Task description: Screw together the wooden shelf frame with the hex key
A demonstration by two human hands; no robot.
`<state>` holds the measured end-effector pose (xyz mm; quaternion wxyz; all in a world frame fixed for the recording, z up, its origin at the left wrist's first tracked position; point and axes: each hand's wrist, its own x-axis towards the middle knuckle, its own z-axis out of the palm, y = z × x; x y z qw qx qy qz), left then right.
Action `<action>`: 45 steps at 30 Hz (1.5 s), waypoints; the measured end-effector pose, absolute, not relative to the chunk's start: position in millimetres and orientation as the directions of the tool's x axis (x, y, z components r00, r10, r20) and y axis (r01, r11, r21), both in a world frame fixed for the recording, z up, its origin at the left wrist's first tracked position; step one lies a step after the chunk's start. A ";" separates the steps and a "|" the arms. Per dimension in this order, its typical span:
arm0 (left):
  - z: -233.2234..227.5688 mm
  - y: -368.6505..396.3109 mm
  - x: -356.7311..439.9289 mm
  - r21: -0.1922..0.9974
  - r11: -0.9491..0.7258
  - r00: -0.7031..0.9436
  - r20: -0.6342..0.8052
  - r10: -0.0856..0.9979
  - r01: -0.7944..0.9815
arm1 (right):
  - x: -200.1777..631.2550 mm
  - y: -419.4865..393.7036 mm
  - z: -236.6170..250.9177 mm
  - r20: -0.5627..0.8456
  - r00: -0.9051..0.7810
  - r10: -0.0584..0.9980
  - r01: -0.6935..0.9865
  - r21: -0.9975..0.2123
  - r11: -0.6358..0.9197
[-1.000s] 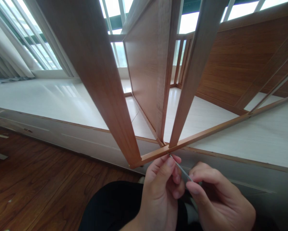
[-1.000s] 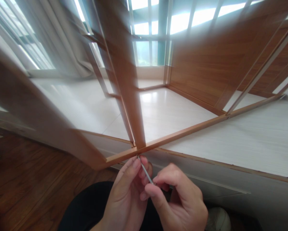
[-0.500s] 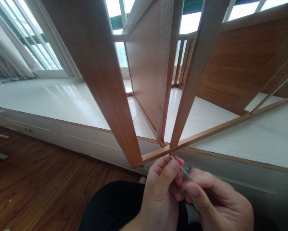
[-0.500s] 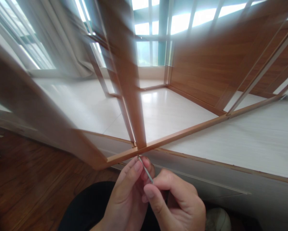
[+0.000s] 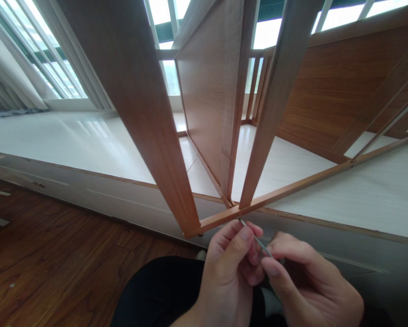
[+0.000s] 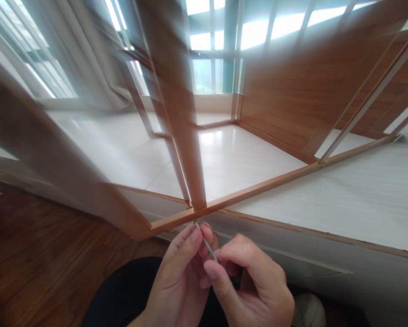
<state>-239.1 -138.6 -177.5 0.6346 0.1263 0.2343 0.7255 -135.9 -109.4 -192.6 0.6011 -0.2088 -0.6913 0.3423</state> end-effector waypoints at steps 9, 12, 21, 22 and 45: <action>-168.8 -141.0 -241.2 0.521 -0.048 -0.154 -0.163 0.975 -0.852 | -129.1 -101.8 -193.1 0.729 -0.081 0.680 -0.011 -0.683 0.730; -168.5 -140.5 -241.2 0.527 -0.041 -0.150 -0.166 0.975 -0.849 | -130.3 -102.2 -190.6 0.739 -0.079 0.669 0.006 -0.671 0.742; -167.1 -141.1 -244.5 0.517 -0.013 -0.117 -0.170 0.978 -0.856 | -124.2 -99.3 -193.7 0.743 -0.121 0.659 0.028 -0.661 0.750; -166.8 -141.1 -244.9 0.517 -0.008 -0.113 -0.171 0.979 -0.856 | -123.9 -99.0 -194.5 0.744 -0.128 0.656 0.021 -0.659 0.752; -168.7 -141.7 -246.0 0.522 -0.017 -0.126 -0.173 0.977 -0.853 | -131.1 -112.1 -184.8 0.655 -0.222 0.722 -0.072 -0.750 0.658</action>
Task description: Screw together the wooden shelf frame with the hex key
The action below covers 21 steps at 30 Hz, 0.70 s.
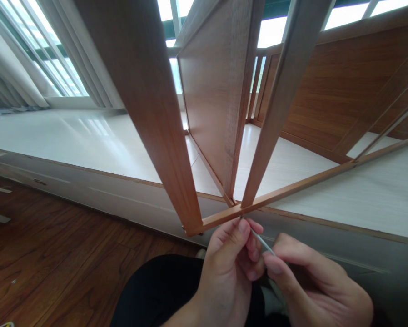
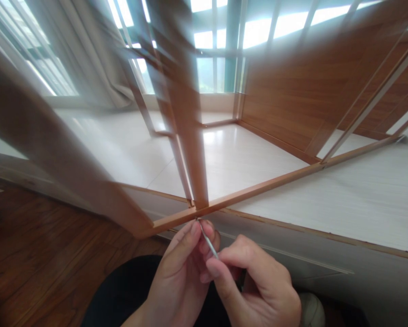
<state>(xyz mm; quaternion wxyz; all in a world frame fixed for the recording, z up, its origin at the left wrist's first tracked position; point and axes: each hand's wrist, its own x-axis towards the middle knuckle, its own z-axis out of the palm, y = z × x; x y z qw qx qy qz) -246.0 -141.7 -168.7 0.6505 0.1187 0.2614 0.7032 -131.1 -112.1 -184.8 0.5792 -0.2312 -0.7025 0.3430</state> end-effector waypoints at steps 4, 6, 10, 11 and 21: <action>-166.8 -141.5 -245.2 0.515 -0.007 -0.126 -0.196 0.972 -0.857 | -132.0 -118.4 -179.0 0.593 -0.243 0.767 -0.046 -0.797 0.602; -165.7 -141.7 -245.3 0.512 -0.007 -0.137 -0.218 0.966 -0.859 | -132.7 -119.0 -176.6 0.579 -0.254 0.774 -0.047 -0.807 0.588; -164.6 -142.2 -246.1 0.508 -0.017 -0.147 -0.217 0.965 -0.861 | -132.1 -116.7 -178.1 0.548 -0.305 0.779 -0.065 -0.828 0.557; -164.7 -142.3 -246.3 0.507 -0.018 -0.144 -0.211 0.967 -0.862 | -131.5 -116.1 -179.6 0.546 -0.311 0.778 -0.067 -0.829 0.555; -165.8 -142.2 -246.1 0.526 -0.039 -0.146 -0.164 0.976 -0.850 | -133.1 -116.7 -189.1 0.564 -0.269 0.781 -0.050 -0.818 0.574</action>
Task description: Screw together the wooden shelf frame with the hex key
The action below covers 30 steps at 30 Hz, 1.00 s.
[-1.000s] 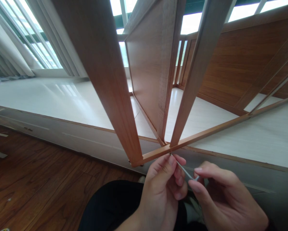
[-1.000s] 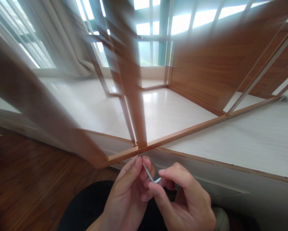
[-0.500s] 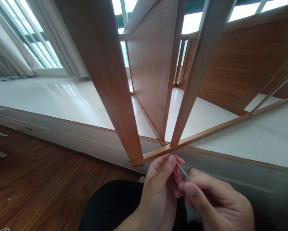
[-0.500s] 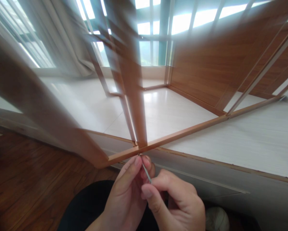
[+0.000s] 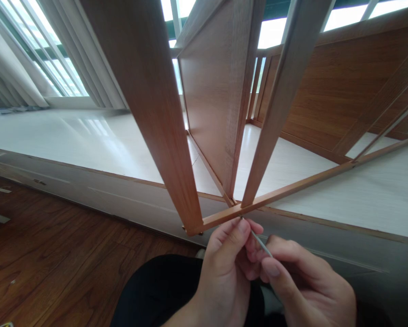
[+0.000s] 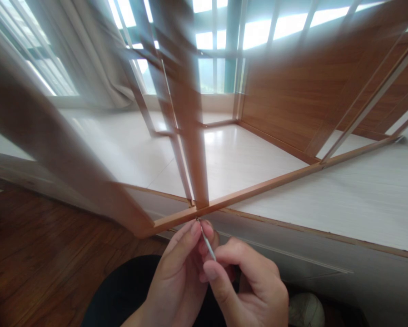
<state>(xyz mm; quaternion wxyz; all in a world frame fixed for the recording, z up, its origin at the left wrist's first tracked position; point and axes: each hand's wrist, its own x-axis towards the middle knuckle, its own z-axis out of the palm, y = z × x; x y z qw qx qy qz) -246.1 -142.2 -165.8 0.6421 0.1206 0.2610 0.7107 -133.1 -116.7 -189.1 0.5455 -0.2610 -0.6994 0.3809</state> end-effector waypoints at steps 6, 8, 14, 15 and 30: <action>-164.5 -141.7 -246.8 0.545 -0.038 -0.149 -0.161 0.976 -0.838 | -133.1 -112.3 -190.1 0.636 -0.183 0.750 -0.024 -0.765 0.643; -164.8 -141.4 -246.0 0.553 -0.043 -0.156 -0.159 0.975 -0.832 | -132.2 -110.7 -192.0 0.643 -0.153 0.751 -0.007 -0.760 0.650; -167.1 -140.5 -245.5 0.557 -0.041 -0.156 -0.161 0.975 -0.829 | -131.0 -110.1 -197.2 0.648 -0.073 0.758 0.051 -0.757 0.652; -167.1 -140.5 -246.2 0.556 -0.042 -0.157 -0.161 0.974 -0.830 | -131.5 -110.4 -197.6 0.650 -0.062 0.757 0.046 -0.756 0.653; -165.7 -140.7 -246.0 0.552 -0.039 -0.158 -0.170 0.973 -0.833 | -133.9 -113.2 -192.7 0.636 -0.077 0.768 -0.013 -0.771 0.637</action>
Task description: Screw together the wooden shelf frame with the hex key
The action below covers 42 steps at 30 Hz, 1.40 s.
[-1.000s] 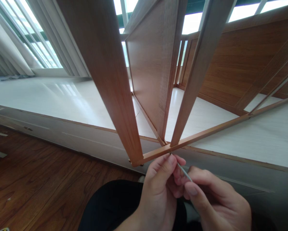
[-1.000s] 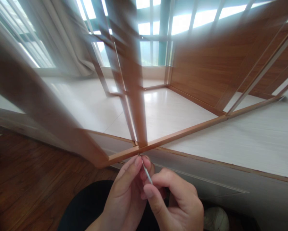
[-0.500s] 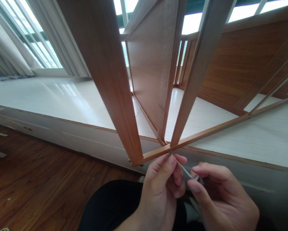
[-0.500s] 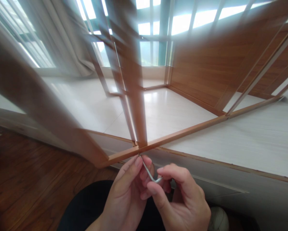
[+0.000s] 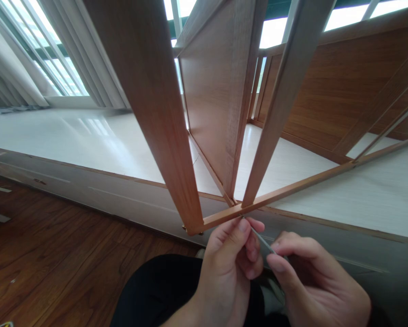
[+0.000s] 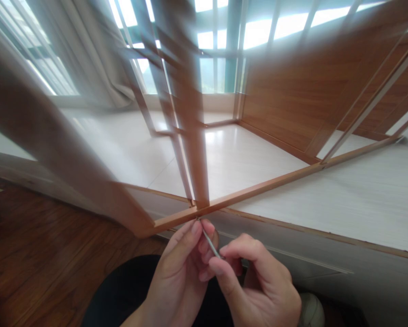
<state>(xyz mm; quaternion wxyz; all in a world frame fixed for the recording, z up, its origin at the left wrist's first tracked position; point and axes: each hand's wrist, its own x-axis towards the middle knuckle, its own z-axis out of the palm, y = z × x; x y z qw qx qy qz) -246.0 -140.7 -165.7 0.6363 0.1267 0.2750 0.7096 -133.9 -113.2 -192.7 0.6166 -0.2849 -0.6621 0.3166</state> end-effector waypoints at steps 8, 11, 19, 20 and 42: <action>-166.4 -142.0 -245.9 0.564 -0.057 -0.178 -0.162 0.971 -0.824 | -137.5 -120.4 -183.2 0.526 -0.144 0.838 -0.078 -0.851 0.520; -166.6 -142.8 -245.6 0.569 -0.054 -0.169 -0.150 0.974 -0.820 | -137.3 -121.6 -178.7 0.488 -0.160 0.858 -0.074 -0.872 0.483; -162.6 -141.4 -244.2 0.538 -0.044 -0.133 -0.128 0.983 -0.842 | -137.1 -123.0 -183.2 0.492 -0.184 0.851 -0.087 -0.870 0.485; -163.5 -141.2 -244.2 0.545 -0.045 -0.137 -0.130 0.982 -0.837 | -139.1 -125.0 -184.7 0.484 -0.148 0.863 -0.088 -0.875 0.475; -165.8 -141.8 -244.0 0.619 -0.042 -0.185 -0.169 0.968 -0.784 | -136.5 -111.6 -200.3 0.684 0.010 0.730 0.032 -0.730 0.683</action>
